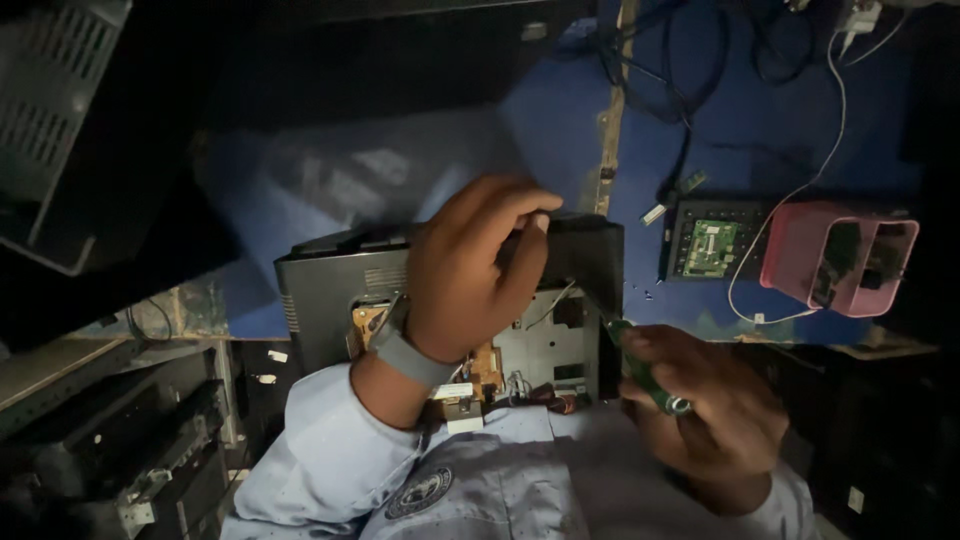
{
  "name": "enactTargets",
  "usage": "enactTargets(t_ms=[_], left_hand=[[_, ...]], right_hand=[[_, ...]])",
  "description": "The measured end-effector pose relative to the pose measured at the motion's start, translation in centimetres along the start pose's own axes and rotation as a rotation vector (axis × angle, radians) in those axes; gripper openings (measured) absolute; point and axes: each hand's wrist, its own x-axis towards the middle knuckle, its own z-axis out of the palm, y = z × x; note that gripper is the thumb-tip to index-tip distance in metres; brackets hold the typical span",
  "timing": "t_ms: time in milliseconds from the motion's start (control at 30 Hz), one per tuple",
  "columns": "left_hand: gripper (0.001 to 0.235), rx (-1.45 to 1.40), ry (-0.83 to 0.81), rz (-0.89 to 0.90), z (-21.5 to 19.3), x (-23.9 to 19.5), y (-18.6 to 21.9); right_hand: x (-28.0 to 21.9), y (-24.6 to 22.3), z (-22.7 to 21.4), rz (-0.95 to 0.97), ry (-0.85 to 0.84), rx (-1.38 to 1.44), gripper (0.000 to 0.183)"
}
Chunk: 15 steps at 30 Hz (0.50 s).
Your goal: The person uses a screwdriver to remove and reinsert screws on the back panel of an open CRT television, repeatedly adjusting components on the exposed circuit board. The person handles the screwdriver and occasionally touches the board while working.
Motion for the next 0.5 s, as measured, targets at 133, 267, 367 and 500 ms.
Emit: enactTargets(t_ms=[133, 267, 367, 500], left_hand=[[0.016, 0.070, -0.109, 0.044, 0.1, 0.0, -0.2], [0.009, 0.130, -0.213, 0.069, 0.6, -0.1, -0.7], [0.009, 0.226, -0.299, 0.079, 0.9, -0.3, -1.5], [0.009, 0.228, -0.385, 0.088, 1.1, -0.6, -2.1]], right_hand=[[-1.1, 1.1, -1.3, -0.022, -0.023, 0.002, 0.037], [-4.5, 1.9, -5.2, 0.020, 0.041, -0.020, 0.043], [-7.3, 2.8, -6.6, 0.099, 0.221, 0.015, 0.042], [-9.0, 3.9, -6.2, 0.119, 0.487, 0.088, 0.040]])
